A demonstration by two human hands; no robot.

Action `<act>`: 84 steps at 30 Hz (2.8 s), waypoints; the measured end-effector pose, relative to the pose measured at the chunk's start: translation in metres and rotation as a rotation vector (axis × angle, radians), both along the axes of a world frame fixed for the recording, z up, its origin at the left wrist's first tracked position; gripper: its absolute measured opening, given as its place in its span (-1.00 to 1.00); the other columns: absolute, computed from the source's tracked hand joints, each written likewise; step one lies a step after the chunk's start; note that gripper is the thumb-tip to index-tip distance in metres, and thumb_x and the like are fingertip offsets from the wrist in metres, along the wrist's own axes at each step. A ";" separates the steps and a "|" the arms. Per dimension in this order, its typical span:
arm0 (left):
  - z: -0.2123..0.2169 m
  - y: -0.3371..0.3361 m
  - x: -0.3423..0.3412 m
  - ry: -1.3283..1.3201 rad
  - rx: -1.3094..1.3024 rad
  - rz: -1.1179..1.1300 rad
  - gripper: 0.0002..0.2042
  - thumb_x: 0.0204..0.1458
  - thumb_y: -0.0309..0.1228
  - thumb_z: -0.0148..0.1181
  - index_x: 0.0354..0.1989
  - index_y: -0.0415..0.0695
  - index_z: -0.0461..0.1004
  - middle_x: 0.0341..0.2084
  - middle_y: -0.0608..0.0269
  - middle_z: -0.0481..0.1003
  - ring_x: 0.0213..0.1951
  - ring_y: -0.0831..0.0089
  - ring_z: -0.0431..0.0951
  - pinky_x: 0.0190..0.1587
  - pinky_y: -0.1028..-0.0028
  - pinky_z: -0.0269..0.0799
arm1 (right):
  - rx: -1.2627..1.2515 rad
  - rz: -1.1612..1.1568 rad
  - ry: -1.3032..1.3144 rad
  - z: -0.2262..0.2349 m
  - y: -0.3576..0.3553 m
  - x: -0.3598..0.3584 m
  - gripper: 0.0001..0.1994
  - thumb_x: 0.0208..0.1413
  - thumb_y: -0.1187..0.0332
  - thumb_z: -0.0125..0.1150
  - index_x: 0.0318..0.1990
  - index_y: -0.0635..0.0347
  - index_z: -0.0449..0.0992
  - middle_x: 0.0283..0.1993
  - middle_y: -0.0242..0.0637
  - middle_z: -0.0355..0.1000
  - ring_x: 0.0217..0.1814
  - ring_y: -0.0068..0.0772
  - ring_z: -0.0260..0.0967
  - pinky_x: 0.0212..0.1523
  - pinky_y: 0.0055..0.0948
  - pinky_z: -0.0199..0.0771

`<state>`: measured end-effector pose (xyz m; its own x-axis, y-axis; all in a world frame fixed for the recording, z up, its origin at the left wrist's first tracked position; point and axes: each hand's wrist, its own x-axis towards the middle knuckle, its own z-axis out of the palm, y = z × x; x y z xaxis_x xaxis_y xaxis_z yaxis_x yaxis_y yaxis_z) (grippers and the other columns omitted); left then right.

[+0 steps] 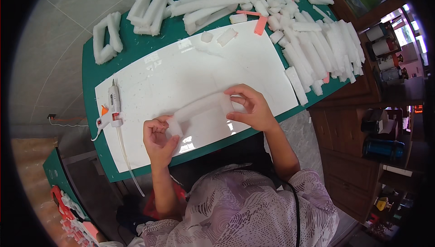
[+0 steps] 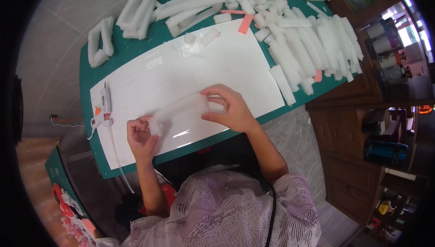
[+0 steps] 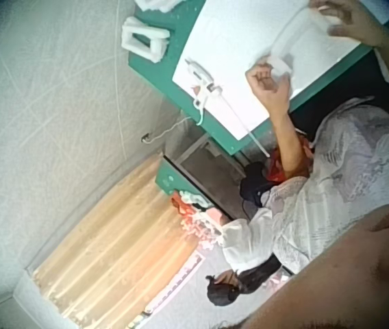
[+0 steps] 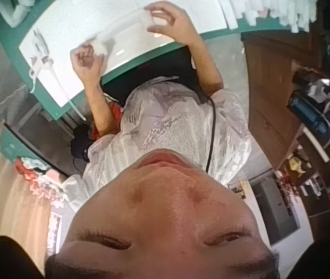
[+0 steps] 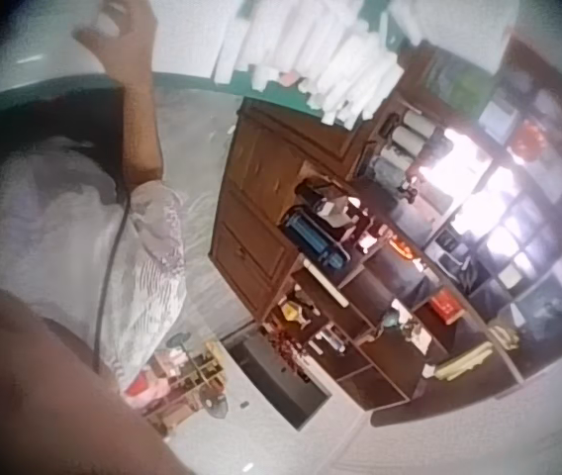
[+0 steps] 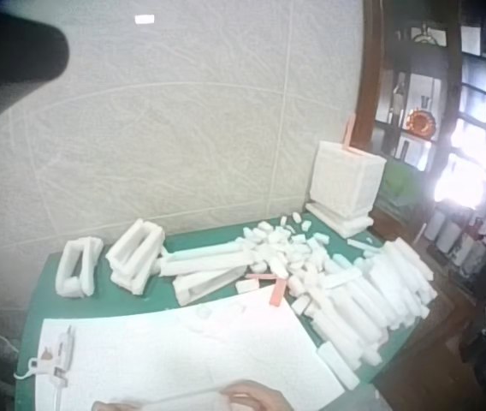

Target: Assemble white foam pieces using a hot glue gun on a workbench.

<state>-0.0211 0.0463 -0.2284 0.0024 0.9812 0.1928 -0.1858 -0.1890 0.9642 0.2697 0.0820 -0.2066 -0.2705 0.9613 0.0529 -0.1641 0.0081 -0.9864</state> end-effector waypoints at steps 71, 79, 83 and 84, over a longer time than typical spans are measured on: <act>0.031 -0.029 -0.012 0.293 -0.207 0.066 -0.61 0.07 -0.66 0.17 0.10 -0.25 0.32 0.10 0.09 0.38 -0.29 0.60 0.47 -0.18 0.58 0.42 | 0.337 -0.715 -0.841 0.021 -0.013 0.078 -0.72 0.15 0.48 0.18 0.02 0.31 0.52 -0.12 -0.10 0.55 -0.09 -0.21 0.50 -0.06 -0.34 0.45; 0.029 -0.030 -0.009 0.289 -0.174 0.064 -0.61 0.05 -0.68 0.17 0.08 -0.24 0.33 0.11 0.07 0.37 -0.27 0.57 0.48 -0.14 0.55 0.40 | 0.307 -0.915 -1.069 0.017 -0.040 0.119 -0.73 0.07 0.58 0.20 -0.04 0.29 0.54 -0.16 -0.19 0.49 -0.14 -0.39 0.47 -0.06 -0.47 0.46; 0.029 -0.032 -0.010 0.289 -0.195 0.090 -0.62 0.05 -0.69 0.15 0.07 -0.23 0.34 0.11 0.07 0.37 -0.26 0.58 0.47 -0.12 0.55 0.39 | 0.257 -1.005 -0.830 0.009 -0.045 0.128 -0.77 0.05 0.61 0.25 -0.10 0.31 0.55 -0.22 -0.27 0.49 -0.20 -0.48 0.44 -0.14 -0.53 0.45; 0.029 -0.032 -0.010 0.287 -0.195 0.101 -0.62 0.05 -0.69 0.15 0.07 -0.23 0.35 0.11 0.07 0.37 -0.26 0.58 0.47 -0.11 0.55 0.39 | 0.194 -1.044 -0.680 0.006 -0.046 0.131 -0.79 0.03 0.61 0.28 -0.13 0.32 0.56 -0.23 -0.26 0.49 -0.23 -0.49 0.44 -0.17 -0.52 0.45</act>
<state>-0.0309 0.0141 -0.1992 -0.0693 0.9976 0.0074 0.1083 0.0001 0.9941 0.4011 0.0362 -0.2008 0.5839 0.7250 0.3653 0.5471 -0.0191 -0.8368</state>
